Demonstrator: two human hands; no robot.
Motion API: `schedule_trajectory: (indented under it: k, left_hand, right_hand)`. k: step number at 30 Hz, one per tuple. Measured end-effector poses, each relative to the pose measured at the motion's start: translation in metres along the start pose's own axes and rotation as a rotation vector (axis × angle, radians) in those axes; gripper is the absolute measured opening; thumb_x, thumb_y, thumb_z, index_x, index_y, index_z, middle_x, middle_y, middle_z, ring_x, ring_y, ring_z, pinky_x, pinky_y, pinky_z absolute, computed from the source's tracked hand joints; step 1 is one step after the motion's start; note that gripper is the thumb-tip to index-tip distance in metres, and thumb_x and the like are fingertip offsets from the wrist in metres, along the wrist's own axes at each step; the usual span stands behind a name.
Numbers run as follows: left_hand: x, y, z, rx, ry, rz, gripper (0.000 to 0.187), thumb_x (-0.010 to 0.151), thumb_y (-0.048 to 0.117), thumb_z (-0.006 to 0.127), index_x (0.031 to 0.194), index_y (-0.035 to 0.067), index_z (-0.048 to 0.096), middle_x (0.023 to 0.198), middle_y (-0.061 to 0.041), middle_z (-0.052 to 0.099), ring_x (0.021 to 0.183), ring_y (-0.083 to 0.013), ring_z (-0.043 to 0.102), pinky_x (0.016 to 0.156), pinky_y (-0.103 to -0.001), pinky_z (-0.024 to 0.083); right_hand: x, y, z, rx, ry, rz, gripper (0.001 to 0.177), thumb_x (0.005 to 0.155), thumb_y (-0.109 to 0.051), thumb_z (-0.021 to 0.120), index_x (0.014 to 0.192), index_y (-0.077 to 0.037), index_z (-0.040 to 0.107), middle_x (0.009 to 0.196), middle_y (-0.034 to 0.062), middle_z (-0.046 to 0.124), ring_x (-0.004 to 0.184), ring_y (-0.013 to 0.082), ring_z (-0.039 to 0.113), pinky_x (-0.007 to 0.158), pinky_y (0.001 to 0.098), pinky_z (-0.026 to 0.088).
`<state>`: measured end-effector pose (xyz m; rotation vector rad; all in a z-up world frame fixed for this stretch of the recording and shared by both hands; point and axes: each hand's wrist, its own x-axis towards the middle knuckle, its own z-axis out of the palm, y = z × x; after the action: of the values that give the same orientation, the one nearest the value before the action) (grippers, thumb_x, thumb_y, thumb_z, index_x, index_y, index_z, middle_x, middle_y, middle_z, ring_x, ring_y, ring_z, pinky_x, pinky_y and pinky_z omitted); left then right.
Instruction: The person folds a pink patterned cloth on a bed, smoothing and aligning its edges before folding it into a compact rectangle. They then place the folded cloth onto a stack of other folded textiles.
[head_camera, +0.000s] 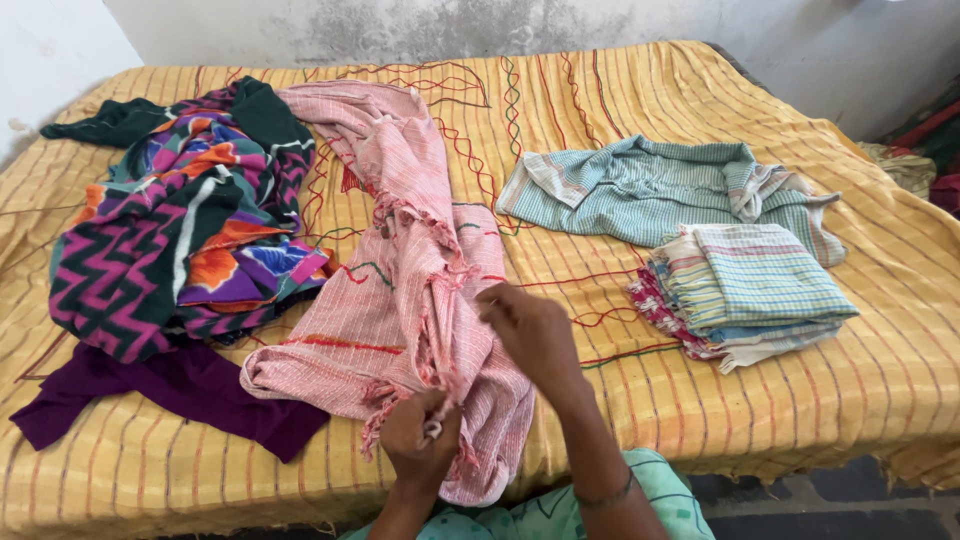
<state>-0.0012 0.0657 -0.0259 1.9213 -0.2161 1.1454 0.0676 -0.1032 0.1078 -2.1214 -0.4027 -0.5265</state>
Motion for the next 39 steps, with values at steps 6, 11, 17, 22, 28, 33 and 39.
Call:
schedule_trajectory:
  k: [6, 11, 17, 22, 28, 33, 39]
  left_hand:
    - [-0.003, 0.015, -0.001, -0.107, -0.095, 0.204, 0.021, 0.072, 0.011, 0.083, 0.086, 0.011, 0.068, 0.073, -0.002, 0.068, 0.059, -0.0163, 0.065, 0.055, -0.032, 0.051]
    - [0.0, 0.028, -0.007, -0.213, -0.19, 0.257, 0.03, 0.069, 0.019, 0.087, 0.089, 0.008, 0.067, 0.072, -0.006, 0.066, 0.055, -0.0221, 0.061, 0.053, -0.036, 0.048]
    - [0.001, 0.033, -0.009, -0.223, -0.252, 0.255, 0.026, 0.075, 0.019, 0.086, 0.088, 0.008, 0.066, 0.069, -0.004, 0.061, 0.056, -0.0227, 0.061, 0.054, -0.038, 0.047]
    - [-0.01, 0.047, 0.002, -0.102, -0.443, 0.219, 0.027, 0.07, 0.017, 0.085, 0.082, 0.008, 0.063, 0.072, -0.008, 0.065, 0.064, -0.0271, 0.064, 0.059, -0.041, 0.049]
    - [-0.014, 0.046, 0.004, -0.098, -0.485, 0.233, 0.028, 0.069, 0.016, 0.085, 0.082, 0.006, 0.061, 0.076, -0.009, 0.067, 0.068, -0.029, 0.066, 0.061, -0.041, 0.05]
    - [-0.015, 0.043, 0.005, -0.088, -0.497, 0.217, 0.027, 0.068, 0.015, 0.084, 0.08, 0.006, 0.061, 0.073, -0.009, 0.066, 0.066, -0.0283, 0.066, 0.06, -0.041, 0.051]
    - [-0.013, 0.043, 0.003, -0.11, -0.474, 0.22, 0.025, 0.07, 0.017, 0.083, 0.08, 0.008, 0.062, 0.071, -0.009, 0.065, 0.067, -0.0308, 0.066, 0.061, -0.043, 0.051]
  right_hand:
    - [0.012, 0.059, 0.032, 0.027, -0.043, -0.072, 0.023, 0.082, -0.005, 0.074, 0.105, -0.007, 0.072, 0.099, 0.0078, 0.077, 0.076, 0.02, 0.074, 0.069, 0.0325, 0.059]
    - [0.005, 0.072, 0.059, 0.038, -0.004, -0.113, 0.02, 0.083, -0.002, 0.073, 0.102, -0.008, 0.071, 0.107, 0.0083, 0.074, 0.082, 0.0209, 0.075, 0.07, 0.0334, 0.059]
    - [0.014, 0.081, 0.044, 0.033, 0.177, -0.073, 0.015, 0.091, -0.002, 0.07, 0.104, -0.007, 0.068, 0.106, 0.0063, 0.075, 0.081, 0.022, 0.075, 0.07, 0.0335, 0.059]
    - [0.012, 0.075, 0.033, -0.184, 0.014, -0.058, 0.019, 0.088, -0.004, 0.067, 0.105, -0.01, 0.072, 0.108, 0.0073, 0.075, 0.088, 0.0276, 0.071, 0.08, 0.0393, 0.056]
    - [0.012, 0.067, 0.027, -0.118, -0.092, -0.151, 0.021, 0.085, -0.007, 0.071, 0.106, -0.01, 0.07, 0.109, 0.0082, 0.07, 0.103, 0.0313, 0.064, 0.09, 0.0432, 0.051]
    - [0.008, 0.062, 0.049, -0.156, -0.061, -0.226, 0.023, 0.08, -0.006, 0.074, 0.103, -0.011, 0.071, 0.102, 0.0081, 0.068, 0.103, 0.0308, 0.064, 0.089, 0.0425, 0.051]
    - [0.006, 0.072, 0.076, -0.183, 0.097, -0.16, 0.011, 0.084, -0.004, 0.071, 0.093, -0.009, 0.066, 0.097, 0.0115, 0.064, 0.092, 0.0318, 0.065, 0.077, 0.0421, 0.053]
